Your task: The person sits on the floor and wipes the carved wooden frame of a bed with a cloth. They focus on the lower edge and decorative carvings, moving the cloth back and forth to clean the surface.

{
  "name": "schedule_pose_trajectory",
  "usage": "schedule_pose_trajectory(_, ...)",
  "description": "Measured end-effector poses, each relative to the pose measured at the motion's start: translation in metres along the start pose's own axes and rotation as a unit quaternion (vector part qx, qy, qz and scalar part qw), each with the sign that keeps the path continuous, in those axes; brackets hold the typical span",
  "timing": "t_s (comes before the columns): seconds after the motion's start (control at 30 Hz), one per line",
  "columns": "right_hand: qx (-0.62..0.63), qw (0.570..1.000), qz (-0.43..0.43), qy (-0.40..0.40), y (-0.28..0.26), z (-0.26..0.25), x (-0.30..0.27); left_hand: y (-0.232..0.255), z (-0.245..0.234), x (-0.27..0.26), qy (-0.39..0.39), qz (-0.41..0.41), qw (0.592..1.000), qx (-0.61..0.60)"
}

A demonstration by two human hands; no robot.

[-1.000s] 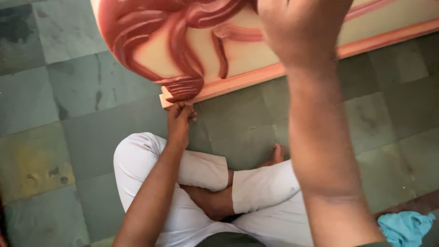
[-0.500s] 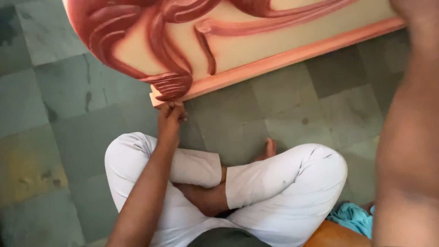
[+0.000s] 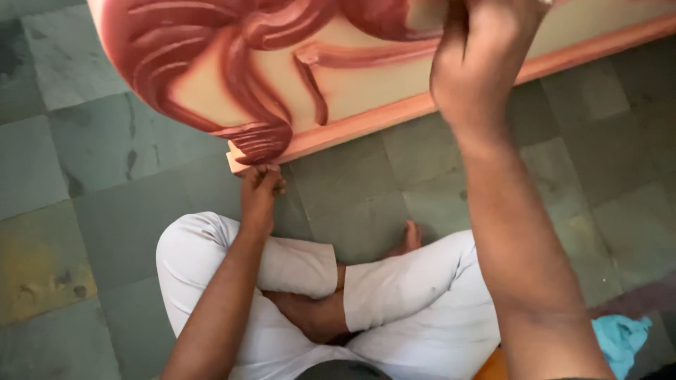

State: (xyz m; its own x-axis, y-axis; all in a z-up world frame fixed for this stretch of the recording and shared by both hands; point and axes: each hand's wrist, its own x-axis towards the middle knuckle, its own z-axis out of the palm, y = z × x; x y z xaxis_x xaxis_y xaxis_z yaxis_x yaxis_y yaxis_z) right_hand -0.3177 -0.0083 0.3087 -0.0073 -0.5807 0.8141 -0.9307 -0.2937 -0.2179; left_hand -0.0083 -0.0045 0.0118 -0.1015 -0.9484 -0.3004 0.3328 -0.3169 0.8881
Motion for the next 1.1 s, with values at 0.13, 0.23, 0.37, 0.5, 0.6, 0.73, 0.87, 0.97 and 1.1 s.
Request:
schedule_pose_trajectory(0.13,-0.013,0.998,-0.041,0.048,-0.006,0.002,-0.015,-0.002,-0.004,-0.002,-0.007,-0.002,1.0,-0.013)
schedule_pose_trajectory(0.23,0.023,0.996,-0.063,0.05,0.009,0.016,-0.032,0.0,-0.002,0.0,-0.004,0.002,1.0,-0.013)
schedule_pose_trajectory(0.37,-0.036,0.998,-0.033,0.049,0.051,0.027,-0.056,0.003,-0.004,-0.001,0.011,-0.012,1.0,-0.014)
schedule_pose_trajectory(0.5,0.109,0.985,0.049,0.126,0.102,0.027,-0.06,0.003,-0.004,0.0,0.01,0.001,1.0,0.004)
schedule_pose_trajectory(0.6,0.199,0.96,0.124,0.152,0.137,0.026,-0.058,0.004,-0.001,-0.002,0.01,0.009,1.0,0.003)
schedule_pose_trajectory(0.73,0.357,0.879,0.269,0.163,0.174,0.037,-0.06,0.017,0.014,-0.017,-0.012,0.102,0.987,0.125)
schedule_pose_trajectory(0.87,0.068,0.98,0.153,0.107,0.153,0.053,-0.079,0.073,0.057,-0.048,-0.061,0.404,0.819,0.403)
schedule_pose_trajectory(0.97,0.073,0.988,0.131,0.028,0.096,0.057,-0.098,0.119,0.105,-0.052,-0.083,0.519,0.727,0.442)
schedule_pose_trajectory(1.1,0.221,0.964,0.142,0.04,0.035,0.041,-0.078,0.168,0.157,-0.045,-0.031,0.615,0.614,0.493)
